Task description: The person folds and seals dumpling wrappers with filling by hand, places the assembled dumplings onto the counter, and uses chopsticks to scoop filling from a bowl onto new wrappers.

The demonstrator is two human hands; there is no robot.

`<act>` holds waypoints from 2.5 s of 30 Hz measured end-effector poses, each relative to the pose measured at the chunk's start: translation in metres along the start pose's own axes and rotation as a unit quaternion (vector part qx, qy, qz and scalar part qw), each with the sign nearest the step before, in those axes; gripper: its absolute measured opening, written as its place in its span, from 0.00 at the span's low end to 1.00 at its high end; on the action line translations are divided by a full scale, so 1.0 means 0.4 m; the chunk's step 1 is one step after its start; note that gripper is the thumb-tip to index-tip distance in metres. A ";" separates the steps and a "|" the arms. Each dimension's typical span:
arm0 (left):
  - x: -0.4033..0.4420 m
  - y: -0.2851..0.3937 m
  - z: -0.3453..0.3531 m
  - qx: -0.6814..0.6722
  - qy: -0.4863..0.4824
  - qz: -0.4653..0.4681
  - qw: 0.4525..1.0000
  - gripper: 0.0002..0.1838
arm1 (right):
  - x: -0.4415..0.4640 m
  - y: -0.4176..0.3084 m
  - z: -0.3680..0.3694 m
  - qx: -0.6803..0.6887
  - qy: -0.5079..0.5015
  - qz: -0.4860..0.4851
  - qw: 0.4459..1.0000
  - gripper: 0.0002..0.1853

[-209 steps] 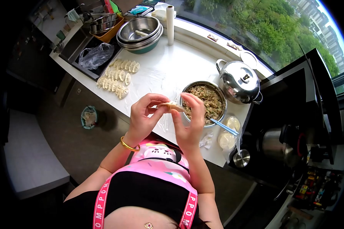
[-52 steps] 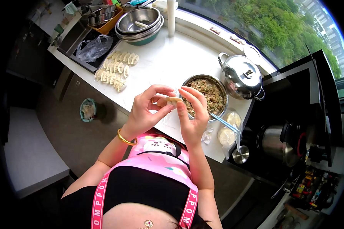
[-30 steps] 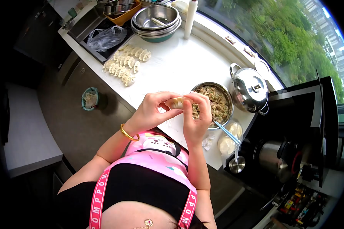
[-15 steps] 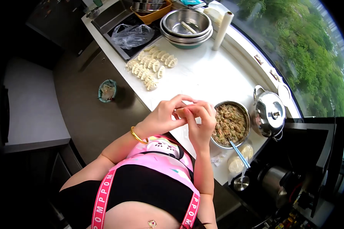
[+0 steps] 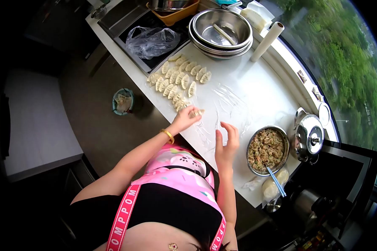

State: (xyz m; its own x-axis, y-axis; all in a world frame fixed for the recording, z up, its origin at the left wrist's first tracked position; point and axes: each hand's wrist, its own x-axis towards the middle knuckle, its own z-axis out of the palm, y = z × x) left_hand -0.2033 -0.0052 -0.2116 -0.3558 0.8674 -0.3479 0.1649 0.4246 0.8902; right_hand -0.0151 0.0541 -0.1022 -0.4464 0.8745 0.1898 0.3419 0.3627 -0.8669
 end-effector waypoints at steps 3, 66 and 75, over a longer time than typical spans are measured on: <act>0.127 -0.039 -0.004 0.059 0.113 0.071 0.989 0.17 | -0.028 0.026 -0.018 -0.019 0.018 0.049 0.998 0.09; 0.218 -0.028 0.014 0.435 0.179 0.256 0.844 0.29 | -0.446 0.251 -0.394 -0.215 0.440 0.257 0.833 0.04; 0.086 0.047 0.108 0.413 0.159 0.285 0.850 0.23 | -0.557 0.576 -0.595 -0.346 0.383 0.252 0.819 0.10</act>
State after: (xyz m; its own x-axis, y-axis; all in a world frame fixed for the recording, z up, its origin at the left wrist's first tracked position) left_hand -0.1726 0.0439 -0.2196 -0.2091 0.9355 0.2849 0.9374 0.1088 0.3307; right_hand 0.3599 0.0193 -0.2347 0.4540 0.8186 0.3517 0.8283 -0.2424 -0.5051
